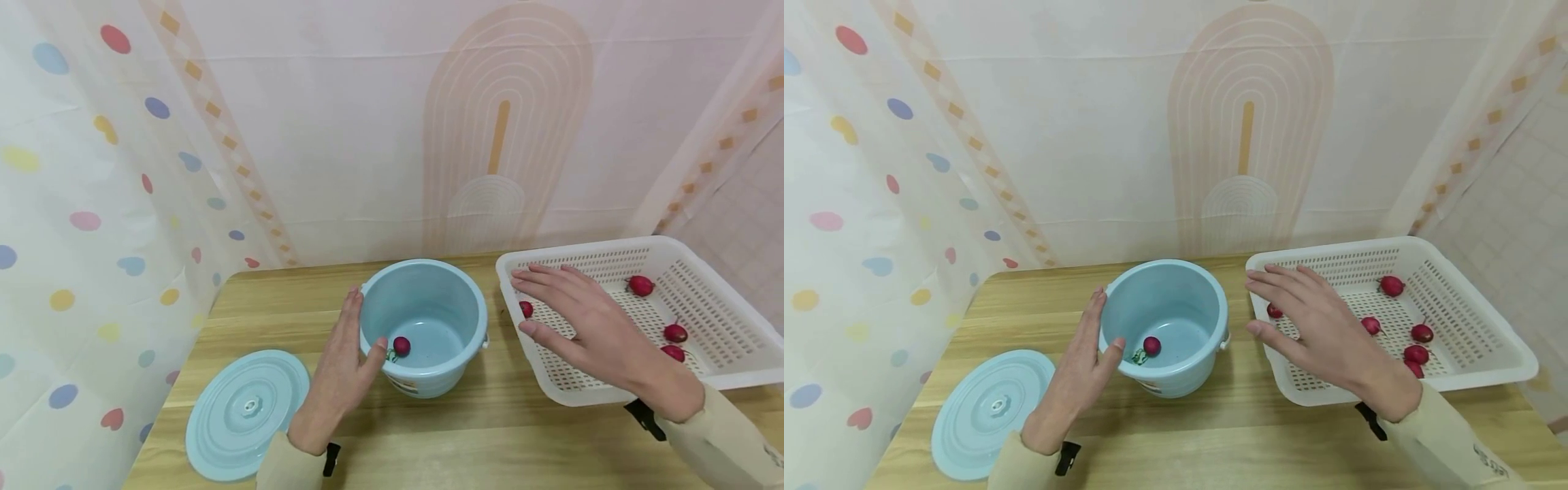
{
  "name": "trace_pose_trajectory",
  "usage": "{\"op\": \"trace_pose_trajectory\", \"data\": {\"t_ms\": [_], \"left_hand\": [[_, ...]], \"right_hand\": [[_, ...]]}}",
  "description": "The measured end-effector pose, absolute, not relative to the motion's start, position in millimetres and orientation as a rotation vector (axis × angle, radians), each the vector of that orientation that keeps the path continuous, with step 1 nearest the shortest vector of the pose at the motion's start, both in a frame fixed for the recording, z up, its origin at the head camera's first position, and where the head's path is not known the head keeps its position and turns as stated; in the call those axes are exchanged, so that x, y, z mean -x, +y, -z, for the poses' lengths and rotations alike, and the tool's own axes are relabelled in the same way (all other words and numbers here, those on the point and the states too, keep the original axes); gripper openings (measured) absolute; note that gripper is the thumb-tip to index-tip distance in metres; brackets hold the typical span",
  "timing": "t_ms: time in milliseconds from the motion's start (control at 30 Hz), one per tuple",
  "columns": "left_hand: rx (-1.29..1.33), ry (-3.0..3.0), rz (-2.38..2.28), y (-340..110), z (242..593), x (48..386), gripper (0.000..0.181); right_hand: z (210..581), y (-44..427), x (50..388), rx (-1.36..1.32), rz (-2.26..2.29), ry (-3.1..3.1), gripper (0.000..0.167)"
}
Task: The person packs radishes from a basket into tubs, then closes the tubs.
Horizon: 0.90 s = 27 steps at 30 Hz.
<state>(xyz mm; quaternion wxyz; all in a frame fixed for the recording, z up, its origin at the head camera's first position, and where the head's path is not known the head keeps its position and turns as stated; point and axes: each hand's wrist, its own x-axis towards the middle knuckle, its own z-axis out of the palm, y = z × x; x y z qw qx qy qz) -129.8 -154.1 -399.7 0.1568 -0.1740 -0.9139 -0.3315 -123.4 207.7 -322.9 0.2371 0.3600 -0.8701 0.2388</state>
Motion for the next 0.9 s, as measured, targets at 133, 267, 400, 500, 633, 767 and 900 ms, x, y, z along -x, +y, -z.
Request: {"op": "trace_pose_trajectory", "data": {"t_ms": [133,267,400,500,633,767,900], "left_hand": [[0.499,-2.611,0.946,-154,400,130,0.077],[0.499,-2.611,0.941,-154,400,131,0.077],[0.5,-2.611,0.934,-154,401,131,0.078],[0.5,-2.609,0.931,-154,401,131,0.078],[0.499,-2.604,0.931,-154,401,131,0.078],[0.499,-2.601,0.935,-154,401,131,0.077],[0.497,-2.605,0.935,-154,401,131,0.077]], "right_hand": [[321,219,133,-1.028,-0.638,-2.342,0.049],[319,229,143,-1.05,-0.61,-2.351,0.048],[319,238,152,-1.053,-0.571,-2.395,0.051],[319,242,158,-1.046,-0.548,-2.441,0.054],[319,246,166,-1.029,-0.551,-2.505,0.054],[322,250,176,-0.993,-0.553,-2.571,0.052],[326,254,185,-0.953,-0.558,-2.63,0.054]]}}
